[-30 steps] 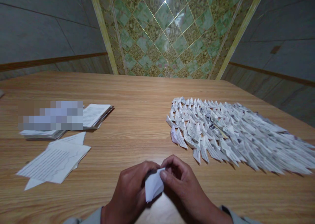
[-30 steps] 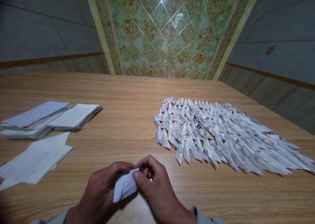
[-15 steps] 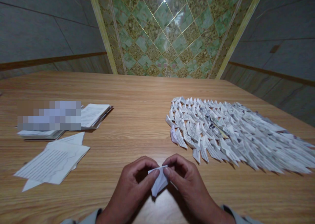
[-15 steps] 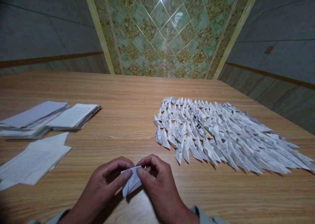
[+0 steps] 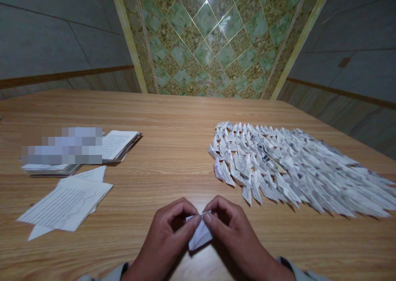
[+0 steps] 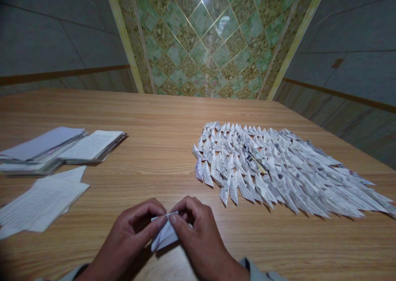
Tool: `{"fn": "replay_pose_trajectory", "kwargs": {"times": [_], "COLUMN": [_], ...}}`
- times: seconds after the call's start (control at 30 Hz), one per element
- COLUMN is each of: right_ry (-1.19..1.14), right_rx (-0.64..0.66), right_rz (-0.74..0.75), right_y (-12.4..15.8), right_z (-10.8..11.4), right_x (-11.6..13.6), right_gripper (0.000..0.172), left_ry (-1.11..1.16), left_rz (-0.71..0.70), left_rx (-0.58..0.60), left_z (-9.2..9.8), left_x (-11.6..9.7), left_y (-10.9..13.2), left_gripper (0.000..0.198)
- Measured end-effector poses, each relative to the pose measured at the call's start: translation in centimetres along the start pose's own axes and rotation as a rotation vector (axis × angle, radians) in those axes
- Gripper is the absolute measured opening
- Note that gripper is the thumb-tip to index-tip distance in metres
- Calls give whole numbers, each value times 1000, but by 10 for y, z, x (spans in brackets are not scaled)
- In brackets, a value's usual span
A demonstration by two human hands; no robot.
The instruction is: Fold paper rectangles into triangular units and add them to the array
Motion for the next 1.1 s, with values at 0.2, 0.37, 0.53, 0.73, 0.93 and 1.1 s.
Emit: {"fn": "replay_pose_trajectory", "kwargs": {"times": [0.2,0.37,0.53,0.73,0.93,1.1], "right_ry": [-169,-176,-66,6,162,52], "right_rx": [-60,-120,-77,-54,-27,-36], "right_rz": [42,49,51,70,23,28], "right_y": [-1,-4,-2,1,1,-1], "right_z": [5,5,1,1,-2,0], "right_x": [-1,-3,1,3,5,4], "right_gripper": [28,27,21,25,22,24], "left_ry": [269,325,270,147,119,155], "left_rz": [49,82,87,39,32,6], "left_rx": [-23,-44,-21,8,32,-42], "left_z": [-1,-4,-6,-3,-5,-2], "left_x": [8,10,4,5,3,3], "left_y": [-1,-1,1,7,5,5], "left_gripper": [30,34,32,28,30,23]}}
Point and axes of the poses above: each hand's wrist, its own y-axis away from the middle knuckle, its own z-axis out of the back of the hand, x = y × z, the point moved 4 cm from there along -y, towards the middle knuckle, and after that the axes turned 10 degrees about -z, right-handed, at the moved point
